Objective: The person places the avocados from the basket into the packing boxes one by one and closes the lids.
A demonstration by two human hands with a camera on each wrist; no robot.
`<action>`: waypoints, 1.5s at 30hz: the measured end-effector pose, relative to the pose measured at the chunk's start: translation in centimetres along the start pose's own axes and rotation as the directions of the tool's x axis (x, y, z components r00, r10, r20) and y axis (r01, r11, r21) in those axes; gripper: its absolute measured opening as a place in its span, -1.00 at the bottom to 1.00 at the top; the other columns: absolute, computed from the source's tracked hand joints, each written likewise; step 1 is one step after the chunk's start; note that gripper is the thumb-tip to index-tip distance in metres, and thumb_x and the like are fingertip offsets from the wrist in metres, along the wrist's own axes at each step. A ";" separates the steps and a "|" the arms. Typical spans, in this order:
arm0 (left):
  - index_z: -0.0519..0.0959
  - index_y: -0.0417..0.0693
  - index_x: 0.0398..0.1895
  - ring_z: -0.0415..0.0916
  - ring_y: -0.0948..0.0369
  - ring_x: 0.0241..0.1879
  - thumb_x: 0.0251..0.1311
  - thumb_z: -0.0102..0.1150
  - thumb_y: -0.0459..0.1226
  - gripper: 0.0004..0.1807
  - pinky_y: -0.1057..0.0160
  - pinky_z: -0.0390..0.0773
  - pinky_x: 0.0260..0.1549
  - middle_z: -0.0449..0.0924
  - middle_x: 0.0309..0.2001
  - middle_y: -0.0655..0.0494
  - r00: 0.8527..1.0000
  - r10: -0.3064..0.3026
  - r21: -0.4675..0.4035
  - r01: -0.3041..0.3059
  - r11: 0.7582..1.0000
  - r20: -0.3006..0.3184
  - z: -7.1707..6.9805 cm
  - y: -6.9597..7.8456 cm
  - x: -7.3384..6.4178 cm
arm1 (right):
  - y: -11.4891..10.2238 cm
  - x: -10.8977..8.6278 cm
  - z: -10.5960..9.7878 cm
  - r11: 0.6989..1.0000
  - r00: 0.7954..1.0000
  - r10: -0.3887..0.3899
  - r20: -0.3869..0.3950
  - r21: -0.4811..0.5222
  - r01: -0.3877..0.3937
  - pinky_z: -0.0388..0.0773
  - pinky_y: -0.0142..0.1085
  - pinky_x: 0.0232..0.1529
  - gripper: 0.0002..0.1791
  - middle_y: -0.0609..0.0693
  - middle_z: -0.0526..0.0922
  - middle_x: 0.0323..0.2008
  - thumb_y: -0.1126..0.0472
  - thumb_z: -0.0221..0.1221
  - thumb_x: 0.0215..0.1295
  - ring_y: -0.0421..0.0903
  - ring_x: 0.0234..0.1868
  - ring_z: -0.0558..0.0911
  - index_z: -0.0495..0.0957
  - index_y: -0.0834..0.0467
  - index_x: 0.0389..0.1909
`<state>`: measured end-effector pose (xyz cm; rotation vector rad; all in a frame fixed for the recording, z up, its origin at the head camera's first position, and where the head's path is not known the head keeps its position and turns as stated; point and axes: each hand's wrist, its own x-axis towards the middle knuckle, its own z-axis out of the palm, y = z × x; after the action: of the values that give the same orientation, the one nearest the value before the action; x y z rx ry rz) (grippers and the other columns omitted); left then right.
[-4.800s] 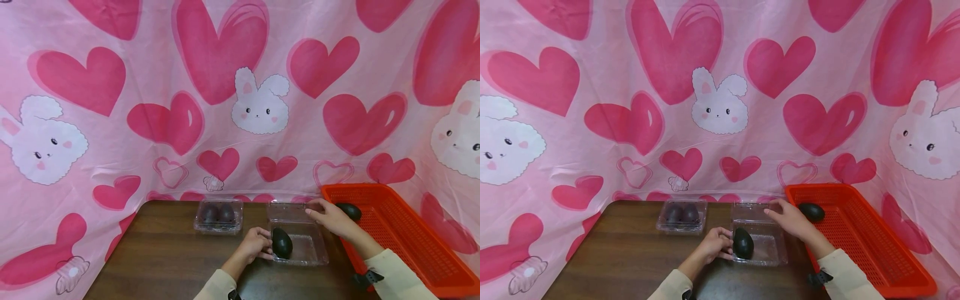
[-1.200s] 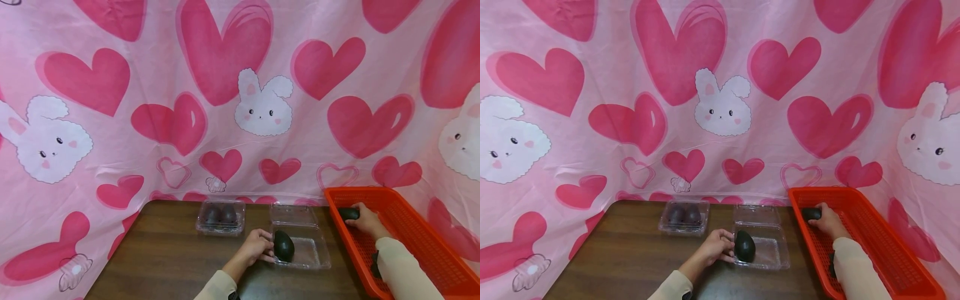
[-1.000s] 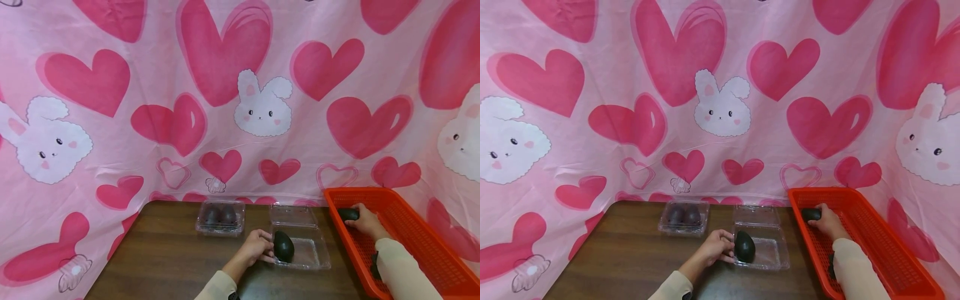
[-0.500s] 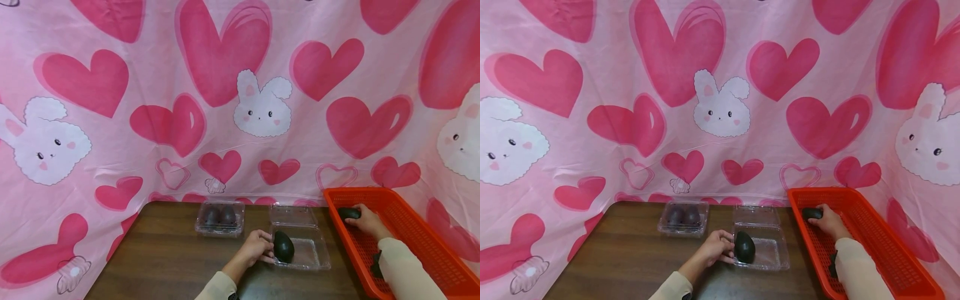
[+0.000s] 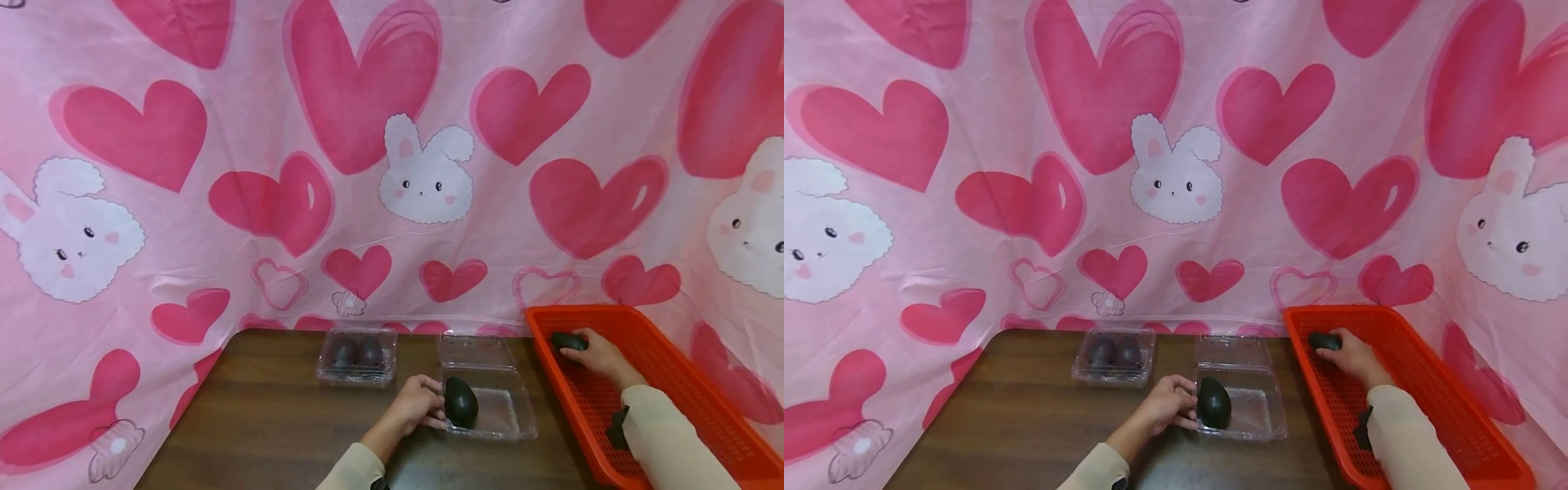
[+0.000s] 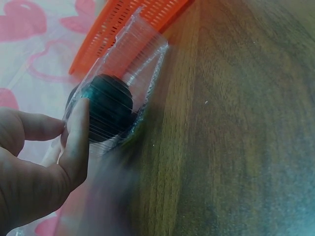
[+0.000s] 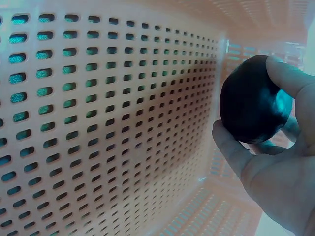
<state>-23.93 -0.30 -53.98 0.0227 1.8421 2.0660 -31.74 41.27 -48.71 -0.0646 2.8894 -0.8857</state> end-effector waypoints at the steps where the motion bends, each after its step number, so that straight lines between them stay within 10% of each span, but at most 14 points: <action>1: 0.41 -0.35 -0.03 0.49 0.20 -0.62 0.28 0.14 -0.57 -0.76 0.12 0.78 -0.56 0.48 -0.48 -0.01 1.000 0.000 -0.001 0.000 1.000 0.000 -0.1 0.0 -0.1 | -0.3 -0.1 0.0 1.000 1.000 -0.002 -0.005 0.002 0.002 0.60 0.31 0.10 -0.11 0.56 0.46 0.12 -0.15 0.30 0.37 0.32 -0.04 0.54 0.22 0.51 0.31; 45: 0.41 -0.32 -0.02 0.49 0.20 -0.61 0.28 0.16 -0.55 -0.76 0.09 0.79 -0.53 0.48 -0.47 0.00 1.000 -0.013 0.022 0.013 1.000 0.006 -0.1 0.3 -0.1 | -7.4 -3.9 -2.6 0.997 0.998 -0.043 -0.055 0.063 0.046 0.74 0.04 -0.08 -0.09 0.49 0.49 0.13 -0.27 0.20 0.40 0.17 -0.06 0.59 0.20 0.42 0.34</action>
<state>-23.93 -0.42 -53.66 0.0230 1.8566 2.0342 -28.15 36.94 -42.00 -0.1015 2.9168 -1.0029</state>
